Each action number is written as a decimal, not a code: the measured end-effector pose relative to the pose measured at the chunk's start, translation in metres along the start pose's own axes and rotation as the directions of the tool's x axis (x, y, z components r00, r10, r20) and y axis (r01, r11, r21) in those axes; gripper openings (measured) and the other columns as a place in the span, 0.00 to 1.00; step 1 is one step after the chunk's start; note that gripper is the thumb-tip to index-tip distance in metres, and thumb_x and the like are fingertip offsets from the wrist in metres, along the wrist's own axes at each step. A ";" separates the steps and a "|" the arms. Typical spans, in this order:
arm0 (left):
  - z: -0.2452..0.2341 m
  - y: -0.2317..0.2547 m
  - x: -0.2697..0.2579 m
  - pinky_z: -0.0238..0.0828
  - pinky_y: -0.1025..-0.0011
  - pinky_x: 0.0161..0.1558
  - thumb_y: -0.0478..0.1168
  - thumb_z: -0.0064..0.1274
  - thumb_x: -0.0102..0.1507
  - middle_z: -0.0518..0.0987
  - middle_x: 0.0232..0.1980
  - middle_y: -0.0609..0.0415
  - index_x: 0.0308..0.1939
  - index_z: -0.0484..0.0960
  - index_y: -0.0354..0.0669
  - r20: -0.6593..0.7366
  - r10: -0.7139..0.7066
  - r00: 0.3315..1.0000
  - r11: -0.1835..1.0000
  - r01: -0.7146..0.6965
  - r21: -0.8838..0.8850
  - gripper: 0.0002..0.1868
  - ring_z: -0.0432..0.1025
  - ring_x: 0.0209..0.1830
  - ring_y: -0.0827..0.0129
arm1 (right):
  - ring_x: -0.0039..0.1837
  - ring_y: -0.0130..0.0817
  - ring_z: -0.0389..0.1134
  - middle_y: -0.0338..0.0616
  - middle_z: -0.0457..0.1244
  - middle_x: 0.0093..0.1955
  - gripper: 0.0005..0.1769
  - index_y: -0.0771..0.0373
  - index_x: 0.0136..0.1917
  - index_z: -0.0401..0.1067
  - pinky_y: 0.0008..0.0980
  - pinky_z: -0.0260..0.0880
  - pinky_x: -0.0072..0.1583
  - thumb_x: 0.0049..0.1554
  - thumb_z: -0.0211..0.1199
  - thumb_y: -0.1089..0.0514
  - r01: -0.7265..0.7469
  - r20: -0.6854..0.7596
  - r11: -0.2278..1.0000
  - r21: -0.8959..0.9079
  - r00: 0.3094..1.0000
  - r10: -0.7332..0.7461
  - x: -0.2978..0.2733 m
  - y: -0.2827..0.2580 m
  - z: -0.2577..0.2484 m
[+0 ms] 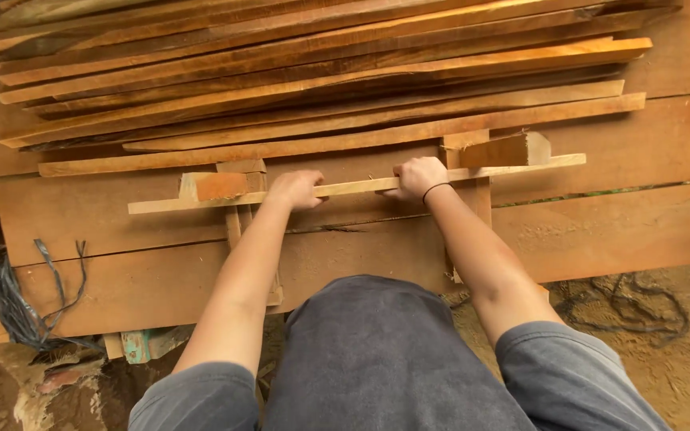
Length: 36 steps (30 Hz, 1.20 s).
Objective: Bundling and tying together thin wooden strips using plastic ties.
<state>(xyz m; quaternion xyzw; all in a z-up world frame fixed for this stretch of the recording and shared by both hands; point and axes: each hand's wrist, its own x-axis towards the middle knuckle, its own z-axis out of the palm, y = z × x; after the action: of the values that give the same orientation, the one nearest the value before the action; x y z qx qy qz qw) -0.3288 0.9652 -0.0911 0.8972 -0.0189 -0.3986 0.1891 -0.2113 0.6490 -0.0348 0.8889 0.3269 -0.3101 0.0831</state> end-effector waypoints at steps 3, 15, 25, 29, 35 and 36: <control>-0.013 0.006 -0.013 0.77 0.56 0.54 0.57 0.58 0.55 0.86 0.47 0.54 0.45 0.86 0.59 0.018 -0.019 1.000 0.998 0.018 0.068 0.18 0.80 0.54 0.55 | 0.50 0.41 0.77 0.38 0.73 0.42 0.29 0.39 0.45 0.80 0.42 0.76 0.52 0.45 0.53 0.22 -0.003 -0.013 0.999 0.035 1.000 0.003 -0.002 -0.004 -0.002; 0.001 0.034 -0.062 0.73 0.58 0.53 0.74 0.42 0.62 0.81 0.54 0.51 0.58 0.76 0.52 -0.170 0.061 0.984 0.987 -0.034 0.159 0.36 0.77 0.56 0.60 | 0.50 0.33 0.64 0.30 0.60 0.40 0.20 0.43 0.42 0.69 0.37 0.59 0.56 0.34 0.65 0.47 -0.025 -0.715 0.998 0.064 0.696 0.063 -0.024 -0.026 0.080; 0.062 0.031 -0.057 0.69 0.55 0.56 0.67 0.49 0.65 0.80 0.51 0.55 0.59 0.74 0.53 -0.467 0.004 0.884 0.985 0.076 0.153 0.28 0.76 0.54 0.56 | 0.68 0.36 0.62 0.33 0.67 0.56 0.27 0.44 0.59 0.74 0.43 0.49 0.72 0.52 0.67 0.30 0.073 -0.548 0.961 0.268 0.831 0.090 -0.068 -0.039 0.047; 0.089 0.030 -0.042 0.72 0.61 0.48 0.64 0.62 0.56 0.80 0.39 0.58 0.44 0.75 0.54 -0.565 -0.010 0.825 0.970 0.146 0.196 0.25 0.79 0.45 0.61 | 0.57 0.36 0.68 0.30 0.69 0.49 0.24 0.42 0.53 0.73 0.43 0.58 0.66 0.48 0.70 0.33 -0.024 -0.527 0.978 0.206 0.840 0.131 -0.070 -0.041 0.069; 0.091 0.042 -0.058 0.70 0.60 0.51 0.64 0.61 0.56 0.80 0.40 0.55 0.42 0.75 0.52 -0.562 -0.040 0.826 0.973 0.159 0.165 0.25 0.77 0.47 0.59 | 0.56 0.35 0.67 0.25 0.67 0.49 0.24 0.36 0.53 0.73 0.44 0.60 0.64 0.47 0.65 0.27 -0.073 -0.407 0.988 0.133 0.905 0.122 -0.058 -0.035 0.087; 0.084 0.043 -0.063 0.70 0.58 0.52 0.66 0.59 0.57 0.81 0.42 0.53 0.43 0.76 0.49 -0.554 -0.060 0.830 0.979 0.158 0.132 0.27 0.77 0.48 0.57 | 0.57 0.35 0.67 0.26 0.67 0.49 0.24 0.36 0.52 0.73 0.43 0.60 0.63 0.48 0.64 0.26 -0.071 -0.400 0.989 0.131 0.909 0.118 -0.056 -0.036 0.079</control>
<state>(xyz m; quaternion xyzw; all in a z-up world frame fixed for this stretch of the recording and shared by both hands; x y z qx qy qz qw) -0.4269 0.9098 -0.0827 0.9861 0.0530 -0.1326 0.0854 -0.3069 0.6198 -0.0619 0.9519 0.2756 -0.1322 -0.0222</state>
